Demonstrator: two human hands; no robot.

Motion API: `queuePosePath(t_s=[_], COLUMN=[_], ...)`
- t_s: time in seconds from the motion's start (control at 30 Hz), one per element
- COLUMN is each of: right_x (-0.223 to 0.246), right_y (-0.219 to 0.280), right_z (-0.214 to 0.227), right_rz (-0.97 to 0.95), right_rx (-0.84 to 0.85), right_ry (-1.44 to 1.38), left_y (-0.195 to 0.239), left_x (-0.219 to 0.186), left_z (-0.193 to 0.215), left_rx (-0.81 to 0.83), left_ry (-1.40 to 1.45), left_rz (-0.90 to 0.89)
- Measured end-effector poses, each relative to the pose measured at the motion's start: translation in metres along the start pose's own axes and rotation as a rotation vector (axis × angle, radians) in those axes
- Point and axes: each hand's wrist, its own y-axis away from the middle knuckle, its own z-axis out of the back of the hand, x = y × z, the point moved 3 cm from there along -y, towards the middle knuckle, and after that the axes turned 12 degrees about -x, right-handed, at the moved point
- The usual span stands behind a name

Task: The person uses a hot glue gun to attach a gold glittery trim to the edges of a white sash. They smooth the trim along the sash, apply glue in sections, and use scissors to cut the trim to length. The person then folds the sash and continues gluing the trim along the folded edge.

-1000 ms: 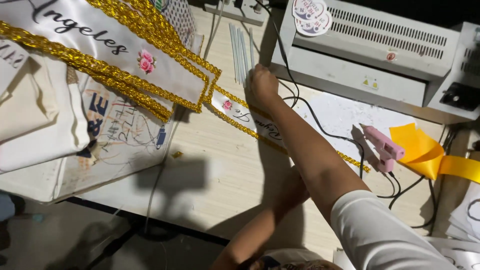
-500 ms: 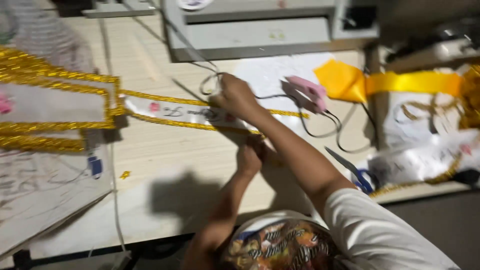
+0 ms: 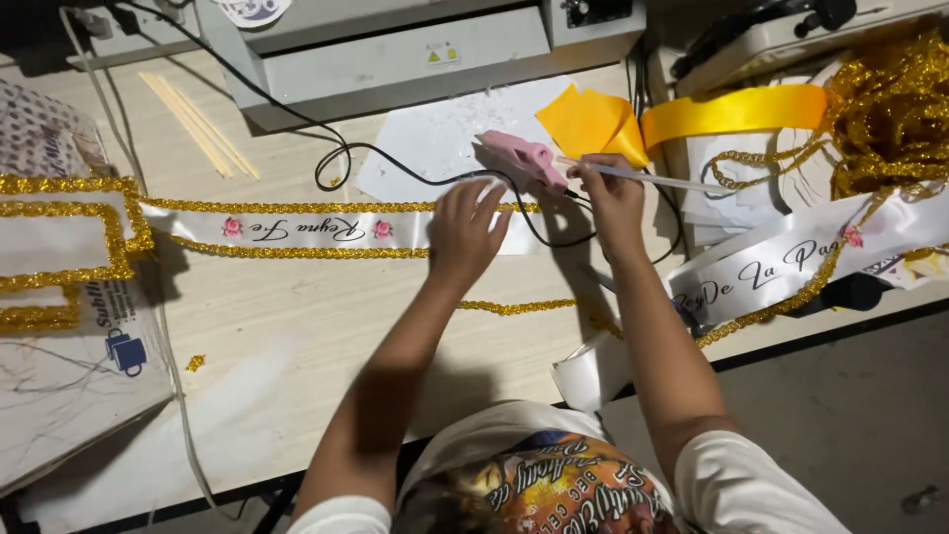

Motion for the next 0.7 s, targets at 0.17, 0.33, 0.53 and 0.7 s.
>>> queuePosePath(t_s=[0.17, 0.33, 0.53, 0.7], right_x=[-0.017, -0.004, 0.028, 0.006], right_y=[-0.011, -0.006, 0.005, 0.005], right_z=[-0.006, -0.023, -0.046, -0.033], right_rz=[0.006, -0.076, 0.412, 0.141], right_rx=[-0.002, 0.047, 0.065, 0.095], right_ry=[0.032, 0.012, 0.433, 0.207], left_y=[-0.059, -0.075, -0.078, -0.079], left_x=[-0.011, -0.005, -0.005, -0.006], left_z=[-0.034, -0.049, -0.045, -0.039], left_rx=[0.034, 0.124, 0.146, 0.123], left_ry=[-0.014, -0.014, 0.011, 0.014], left_rz=[-0.096, -0.113, -0.098, -0.105])
